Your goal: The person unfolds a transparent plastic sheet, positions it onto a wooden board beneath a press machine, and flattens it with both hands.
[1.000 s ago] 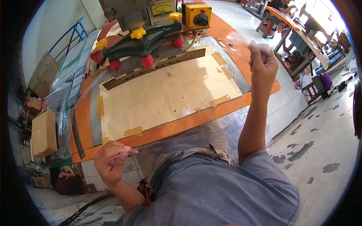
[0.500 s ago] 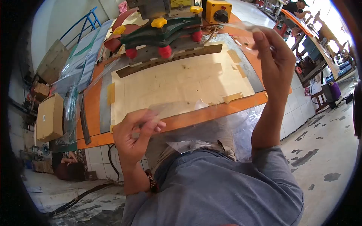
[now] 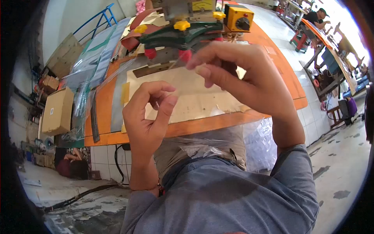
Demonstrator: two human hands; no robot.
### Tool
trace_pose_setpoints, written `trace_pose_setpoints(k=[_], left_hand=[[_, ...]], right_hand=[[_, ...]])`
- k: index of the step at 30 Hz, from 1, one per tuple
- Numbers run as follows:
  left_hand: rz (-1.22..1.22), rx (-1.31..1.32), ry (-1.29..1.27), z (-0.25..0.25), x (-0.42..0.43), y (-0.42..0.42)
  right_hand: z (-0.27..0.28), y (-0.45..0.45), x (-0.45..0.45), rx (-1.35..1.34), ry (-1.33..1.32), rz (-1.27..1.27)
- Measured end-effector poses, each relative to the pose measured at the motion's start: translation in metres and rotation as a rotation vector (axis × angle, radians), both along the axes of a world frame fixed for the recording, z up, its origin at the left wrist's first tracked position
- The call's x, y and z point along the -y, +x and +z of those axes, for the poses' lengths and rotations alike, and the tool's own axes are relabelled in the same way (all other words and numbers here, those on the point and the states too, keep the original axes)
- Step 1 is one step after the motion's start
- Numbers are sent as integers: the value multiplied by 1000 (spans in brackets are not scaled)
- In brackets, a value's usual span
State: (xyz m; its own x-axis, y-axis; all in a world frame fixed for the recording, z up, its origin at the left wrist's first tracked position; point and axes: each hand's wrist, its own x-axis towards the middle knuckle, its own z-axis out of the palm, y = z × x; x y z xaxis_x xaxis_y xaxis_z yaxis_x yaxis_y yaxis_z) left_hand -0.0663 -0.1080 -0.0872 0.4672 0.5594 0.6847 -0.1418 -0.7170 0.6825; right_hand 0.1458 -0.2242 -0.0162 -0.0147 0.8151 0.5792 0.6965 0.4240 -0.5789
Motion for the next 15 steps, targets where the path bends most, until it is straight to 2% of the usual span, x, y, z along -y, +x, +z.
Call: trace_pose_setpoints(k=[5, 7, 8, 11, 13, 15], left_hand=[[19, -72, 29, 4, -4, -7], [115, 12, 214, 7, -8, -2], [117, 13, 217, 7, -11, 0], [10, 87, 225, 6, -12, 2], [-151, 17, -233, 3, -4, -3], [-167, 23, -255, 0, -4, -4]], right_hand=[[-7, -6, 0, -58, -56, 22], [-6, -6, 0, -56, -90, 41], [-6, -7, -1, -54, -127, 54], [1, -10, -1, -106, -226, 79], [1, -12, 0, -48, -177, 97], [0, -14, 1, 5, -129, 112]])
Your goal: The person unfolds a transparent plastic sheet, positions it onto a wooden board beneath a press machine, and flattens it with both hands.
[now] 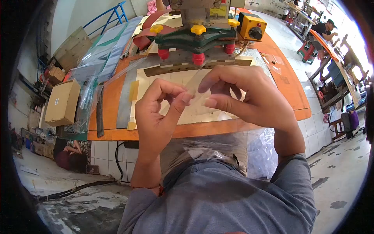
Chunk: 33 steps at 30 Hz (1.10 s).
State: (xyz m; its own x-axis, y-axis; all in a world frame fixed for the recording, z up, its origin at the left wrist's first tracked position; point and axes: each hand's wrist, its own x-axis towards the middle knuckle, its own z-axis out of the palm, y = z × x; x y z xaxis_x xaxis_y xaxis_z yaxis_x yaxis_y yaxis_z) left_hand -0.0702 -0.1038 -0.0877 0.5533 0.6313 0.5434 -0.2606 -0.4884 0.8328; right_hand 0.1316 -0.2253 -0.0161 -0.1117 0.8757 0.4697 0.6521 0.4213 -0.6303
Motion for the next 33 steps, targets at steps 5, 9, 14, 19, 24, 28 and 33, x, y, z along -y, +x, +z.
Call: trace_pose_setpoints(k=[5, 9, 14, 19, 24, 28, 33], left_hand=[[6, 95, -105, -1, 3, 3], [-8, 54, -30, 2, -3, 1], [-34, -34, 32, 10, -3, -1], [-85, -11, -52, 9, -3, 1], [-82, 28, -87, 9, -1, 2], [-77, 38, -118, 10, 1, 1], [-81, 48, -118, 9, 0, 1]], right_hand=[[-8, -3, 3, -33, -8, -122], [-7, -5, 2, -100, -78, -156], [-9, -4, -1, -113, -103, -134], [-16, -4, -3, -148, -65, -130], [-12, -5, 2, -157, -124, -186], [-20, -5, 1, -162, -47, -162], [-17, -6, 3, -169, -50, -160]])
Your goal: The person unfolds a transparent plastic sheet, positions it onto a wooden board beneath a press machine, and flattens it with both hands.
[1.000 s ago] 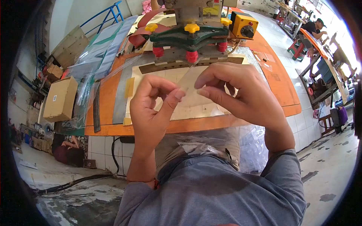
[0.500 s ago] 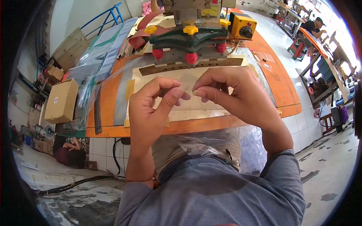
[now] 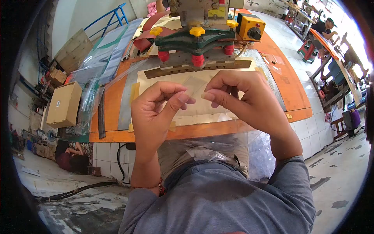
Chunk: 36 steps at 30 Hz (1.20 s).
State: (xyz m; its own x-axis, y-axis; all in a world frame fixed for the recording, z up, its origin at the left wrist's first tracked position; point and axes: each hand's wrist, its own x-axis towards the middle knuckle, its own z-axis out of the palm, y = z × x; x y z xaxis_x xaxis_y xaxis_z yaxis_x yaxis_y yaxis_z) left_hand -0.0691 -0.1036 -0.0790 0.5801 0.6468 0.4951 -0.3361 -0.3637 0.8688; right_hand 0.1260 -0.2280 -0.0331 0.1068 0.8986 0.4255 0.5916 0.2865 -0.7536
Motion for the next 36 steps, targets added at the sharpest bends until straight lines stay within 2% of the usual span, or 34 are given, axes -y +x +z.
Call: trace_pose_setpoints(k=[17, 36], left_hand=[[-20, -77, 61, 6, 0, -1], [4, -25, 94, 6, 3, 6]], right_hand=[[2, -5, 2, 27, 26, -41], [-7, -3, 3, -9, 76, -31]])
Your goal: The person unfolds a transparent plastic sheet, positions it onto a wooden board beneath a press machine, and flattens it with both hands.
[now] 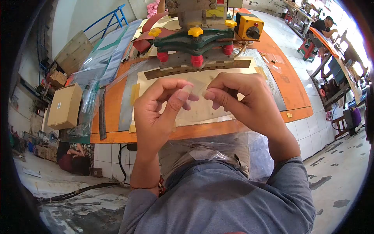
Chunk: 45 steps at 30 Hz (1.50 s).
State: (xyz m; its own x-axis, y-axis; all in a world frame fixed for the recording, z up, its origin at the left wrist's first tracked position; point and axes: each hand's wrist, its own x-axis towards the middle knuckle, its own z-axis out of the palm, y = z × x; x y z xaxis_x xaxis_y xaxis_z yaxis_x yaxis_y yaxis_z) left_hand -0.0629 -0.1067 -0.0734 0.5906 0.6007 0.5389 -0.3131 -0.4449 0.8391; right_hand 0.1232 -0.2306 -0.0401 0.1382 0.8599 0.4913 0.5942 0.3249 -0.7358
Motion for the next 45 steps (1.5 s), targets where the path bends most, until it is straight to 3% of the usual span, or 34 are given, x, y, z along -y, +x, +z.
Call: trace_pose_setpoints(k=[14, 16, 20, 23, 25, 28, 35, 37, 42, 45], left_hand=[[9, -15, -14, 3, 0, -2], [-128, -139, -112, 4, -2, -6], [-125, -156, -60, 4, -6, -13], [-41, -84, 79, 12, -13, -31], [147, -45, 156, 14, -21, -50], [230, 15, 200, 10, -34, -71], [225, 32, 253, 10, -46, -95], [208, 35, 264, 16, -48, -98], [96, 81, 356, 28, -52, -94], [25, 70, 341, 28, -45, -83]], right_hand=[[1, -2, 1, -1, -35, 13], [2, 0, 1, 38, -49, 20], [0, 11, 0, 33, -10, 105], [1, 28, 3, -79, 56, 167], [1, 42, 11, -87, 26, 139], [-13, 57, 21, -138, 83, 43], [-59, 58, 25, -222, 83, -12], [-63, 58, 19, -76, 79, -31], [-59, 60, 3, -13, 15, 121], [-64, 62, -11, -187, -57, 301]])
